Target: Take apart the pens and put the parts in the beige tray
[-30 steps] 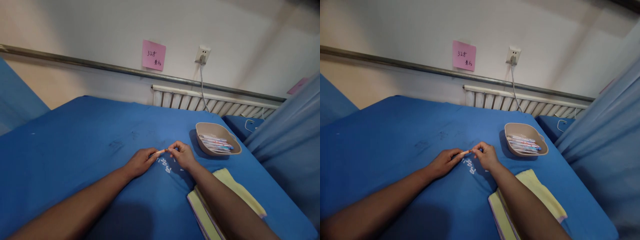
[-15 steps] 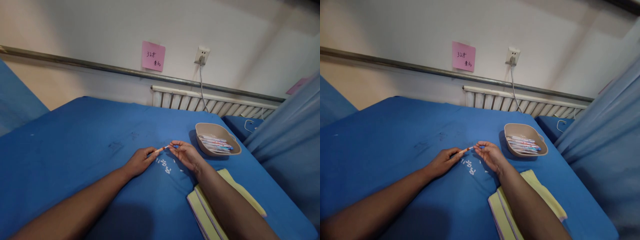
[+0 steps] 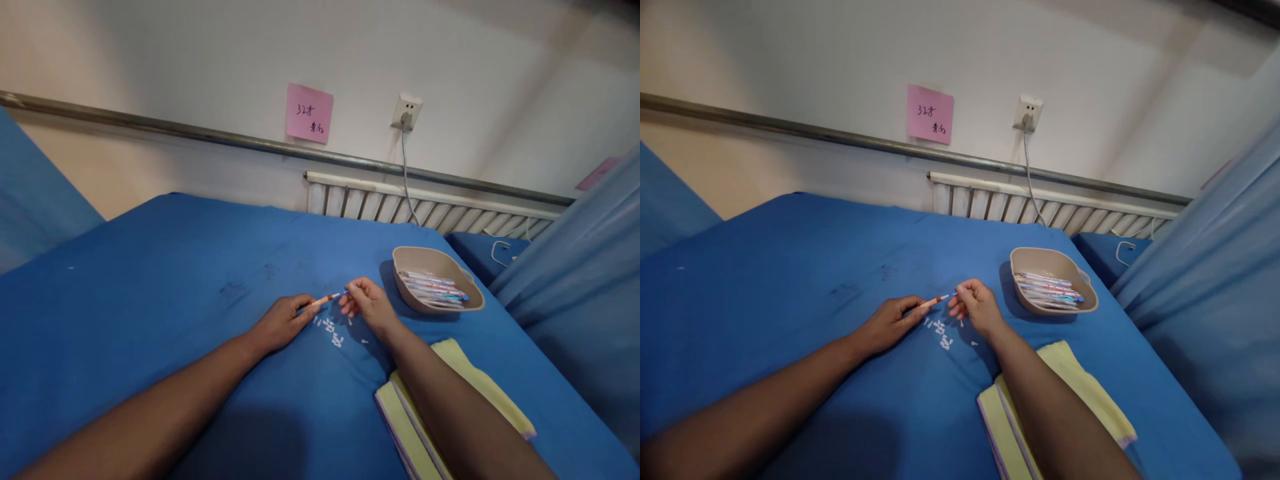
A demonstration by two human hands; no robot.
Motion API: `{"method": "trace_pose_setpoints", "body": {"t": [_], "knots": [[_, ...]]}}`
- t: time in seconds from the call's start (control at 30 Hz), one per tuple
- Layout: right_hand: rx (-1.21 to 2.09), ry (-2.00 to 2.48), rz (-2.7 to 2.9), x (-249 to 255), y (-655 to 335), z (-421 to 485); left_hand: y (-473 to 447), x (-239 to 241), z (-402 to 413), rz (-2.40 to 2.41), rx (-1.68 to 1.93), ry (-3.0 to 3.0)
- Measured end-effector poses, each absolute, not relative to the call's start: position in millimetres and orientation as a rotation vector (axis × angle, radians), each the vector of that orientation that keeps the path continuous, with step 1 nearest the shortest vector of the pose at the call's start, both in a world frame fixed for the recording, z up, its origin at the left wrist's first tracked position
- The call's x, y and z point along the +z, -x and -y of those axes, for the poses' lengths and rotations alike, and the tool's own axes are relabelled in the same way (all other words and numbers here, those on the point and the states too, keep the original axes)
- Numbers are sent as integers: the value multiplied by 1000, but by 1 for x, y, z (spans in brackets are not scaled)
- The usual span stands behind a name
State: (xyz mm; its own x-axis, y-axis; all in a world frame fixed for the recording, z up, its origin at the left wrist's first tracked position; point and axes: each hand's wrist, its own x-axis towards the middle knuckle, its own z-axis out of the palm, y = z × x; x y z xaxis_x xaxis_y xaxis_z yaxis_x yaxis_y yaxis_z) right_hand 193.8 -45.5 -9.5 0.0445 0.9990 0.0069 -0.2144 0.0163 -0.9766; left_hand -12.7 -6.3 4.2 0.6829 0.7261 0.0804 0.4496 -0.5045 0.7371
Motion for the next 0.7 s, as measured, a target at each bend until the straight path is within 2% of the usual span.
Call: {"method": "trace_pose_setpoints", "body": {"t": [0.7], "knots": [[1138, 1196, 1174, -7, -179, 51, 11, 12, 12, -909, 459, -2223]]}}
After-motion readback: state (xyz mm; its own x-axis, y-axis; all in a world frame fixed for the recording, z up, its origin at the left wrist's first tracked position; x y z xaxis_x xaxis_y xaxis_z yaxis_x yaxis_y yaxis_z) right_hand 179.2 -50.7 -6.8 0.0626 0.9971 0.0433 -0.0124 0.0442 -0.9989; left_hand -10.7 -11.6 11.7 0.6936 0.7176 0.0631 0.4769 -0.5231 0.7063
